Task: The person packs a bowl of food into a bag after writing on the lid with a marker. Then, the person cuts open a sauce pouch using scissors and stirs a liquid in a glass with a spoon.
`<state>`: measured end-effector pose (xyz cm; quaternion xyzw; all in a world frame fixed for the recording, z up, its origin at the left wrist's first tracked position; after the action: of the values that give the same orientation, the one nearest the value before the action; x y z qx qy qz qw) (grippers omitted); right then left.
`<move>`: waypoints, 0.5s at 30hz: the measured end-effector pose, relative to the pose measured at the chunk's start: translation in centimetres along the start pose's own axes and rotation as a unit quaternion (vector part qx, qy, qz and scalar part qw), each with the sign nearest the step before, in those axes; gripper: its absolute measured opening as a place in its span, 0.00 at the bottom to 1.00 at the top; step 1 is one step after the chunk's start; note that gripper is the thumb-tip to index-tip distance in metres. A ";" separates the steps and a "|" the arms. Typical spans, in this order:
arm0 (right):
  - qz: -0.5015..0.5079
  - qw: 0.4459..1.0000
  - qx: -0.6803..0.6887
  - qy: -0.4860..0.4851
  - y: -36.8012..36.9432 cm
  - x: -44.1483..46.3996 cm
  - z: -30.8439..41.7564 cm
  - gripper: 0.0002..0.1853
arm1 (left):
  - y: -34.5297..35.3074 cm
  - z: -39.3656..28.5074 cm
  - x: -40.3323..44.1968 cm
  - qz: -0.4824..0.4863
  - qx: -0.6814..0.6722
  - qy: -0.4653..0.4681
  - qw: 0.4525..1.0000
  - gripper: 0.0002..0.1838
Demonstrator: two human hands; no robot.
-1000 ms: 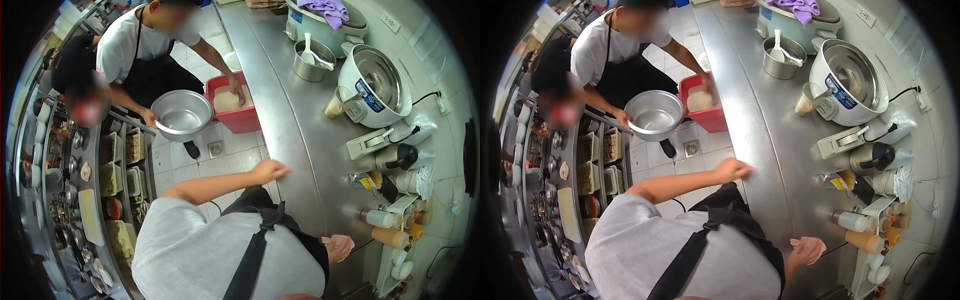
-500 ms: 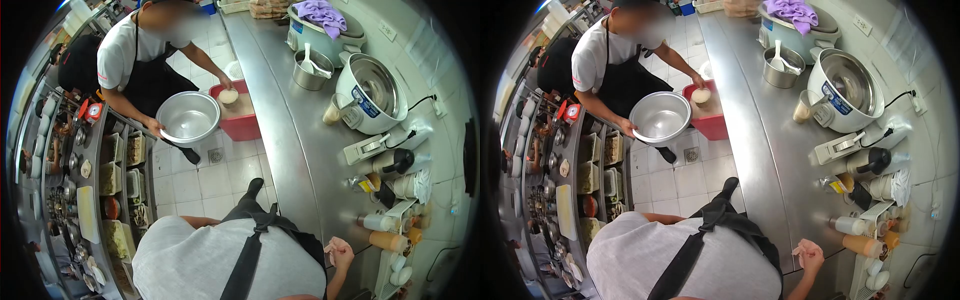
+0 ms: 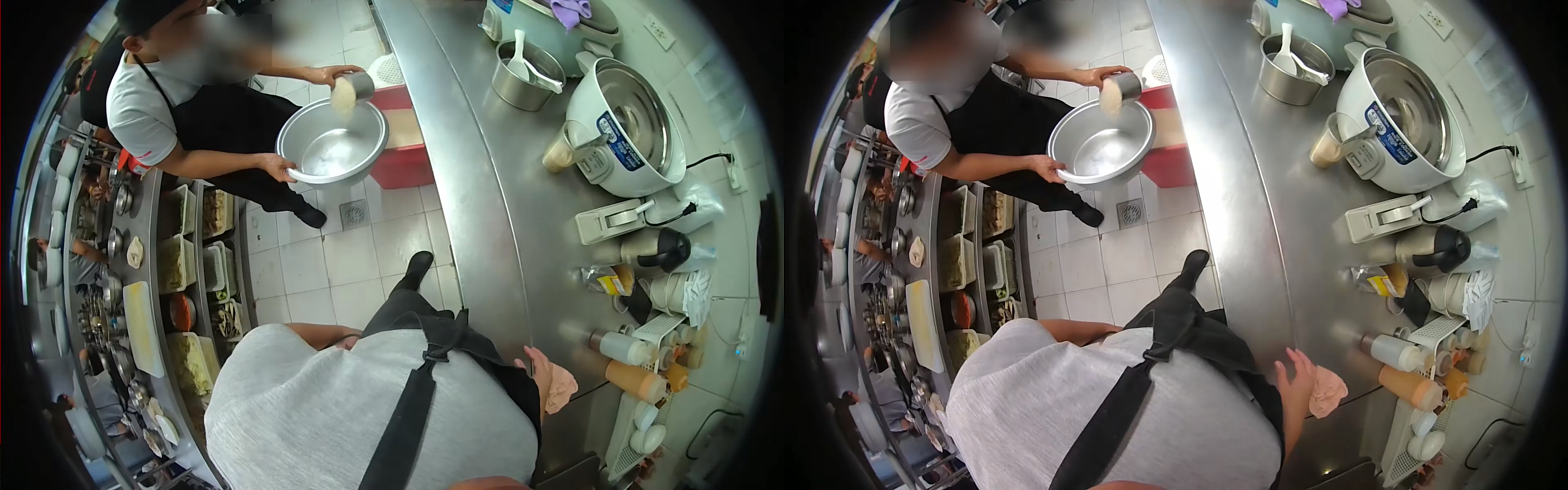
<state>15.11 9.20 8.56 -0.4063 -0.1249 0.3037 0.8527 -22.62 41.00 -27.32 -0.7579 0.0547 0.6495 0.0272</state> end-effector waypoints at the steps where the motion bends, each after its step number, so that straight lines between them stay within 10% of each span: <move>1: -0.005 0.999 -0.011 -0.030 0.7 0.6 0.2 0.18 | 0.0 -0.1 0.1 -0.003 -0.001 0.001 1.000 0.28; 15: -0.055 0.994 0.047 -0.082 2.5 5.9 6.3 0.10 | -1.5 -1.2 3.4 -0.120 -0.025 0.022 0.992 0.27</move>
<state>15.82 17.94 10.47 -0.3322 -0.2016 0.2942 0.8732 -20.75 42.18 -30.53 -0.7737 -0.0521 0.6257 0.0843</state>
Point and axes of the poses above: each hand's wrist, its own x-axis towards the middle knuckle, its own y-axis out of the palm, z = x × y, the point moved 9 cm from there along x, towards the middle knuckle, and after that the axes turned 11 degrees about -y, right-handed, at the moved point
